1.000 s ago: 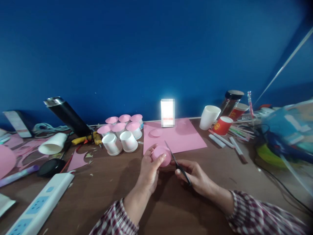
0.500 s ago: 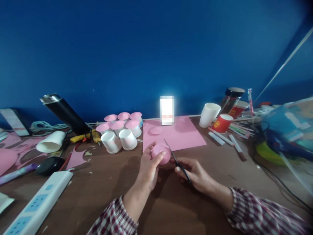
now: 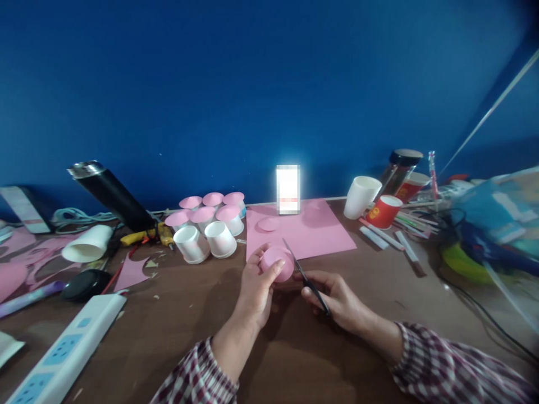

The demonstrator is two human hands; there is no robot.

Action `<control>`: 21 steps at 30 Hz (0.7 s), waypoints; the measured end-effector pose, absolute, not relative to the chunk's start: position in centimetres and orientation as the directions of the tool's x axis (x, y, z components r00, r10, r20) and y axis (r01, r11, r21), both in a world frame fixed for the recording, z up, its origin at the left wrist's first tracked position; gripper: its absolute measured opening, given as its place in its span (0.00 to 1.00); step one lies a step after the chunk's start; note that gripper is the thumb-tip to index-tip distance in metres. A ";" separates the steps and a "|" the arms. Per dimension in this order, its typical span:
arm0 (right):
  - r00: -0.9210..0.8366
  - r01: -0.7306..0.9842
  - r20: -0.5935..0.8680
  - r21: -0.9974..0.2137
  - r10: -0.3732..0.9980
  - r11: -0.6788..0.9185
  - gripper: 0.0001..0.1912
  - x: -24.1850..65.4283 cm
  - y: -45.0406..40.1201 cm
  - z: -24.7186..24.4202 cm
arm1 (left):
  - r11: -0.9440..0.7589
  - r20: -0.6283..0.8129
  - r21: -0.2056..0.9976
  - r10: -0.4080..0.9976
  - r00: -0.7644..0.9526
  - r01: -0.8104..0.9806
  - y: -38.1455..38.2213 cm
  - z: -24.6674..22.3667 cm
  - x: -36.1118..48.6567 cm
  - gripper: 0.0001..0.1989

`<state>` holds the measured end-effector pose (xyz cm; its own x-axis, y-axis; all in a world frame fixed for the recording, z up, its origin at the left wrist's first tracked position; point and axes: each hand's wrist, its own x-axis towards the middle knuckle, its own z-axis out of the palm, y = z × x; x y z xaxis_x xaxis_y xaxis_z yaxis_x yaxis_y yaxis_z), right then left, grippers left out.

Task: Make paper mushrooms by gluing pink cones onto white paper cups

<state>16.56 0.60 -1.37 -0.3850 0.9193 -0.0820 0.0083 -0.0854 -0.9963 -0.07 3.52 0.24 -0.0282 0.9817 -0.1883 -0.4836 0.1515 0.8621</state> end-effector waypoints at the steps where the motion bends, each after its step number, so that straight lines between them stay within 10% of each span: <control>1: -0.387 0.007 -0.081 -0.996 0.919 -0.085 0.20 16.5 0.6 -1.3 | 0.148 -0.186 0.863 0.982 -0.031 -0.483 3.5 0.2 -0.1 0.30; 21: -0.384 -0.005 -0.092 -0.995 0.919 -0.102 0.23 16.5 0.5 -1.1 | 0.148 -0.198 0.864 0.979 -0.054 -0.481 3.5 0.5 -0.1 0.32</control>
<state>16.49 0.52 -1.07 -0.3836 0.9189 -0.0921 -0.0054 -0.1020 -0.9948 -0.07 3.46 0.54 -0.0545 0.9788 -0.1976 -0.4807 0.1478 0.8644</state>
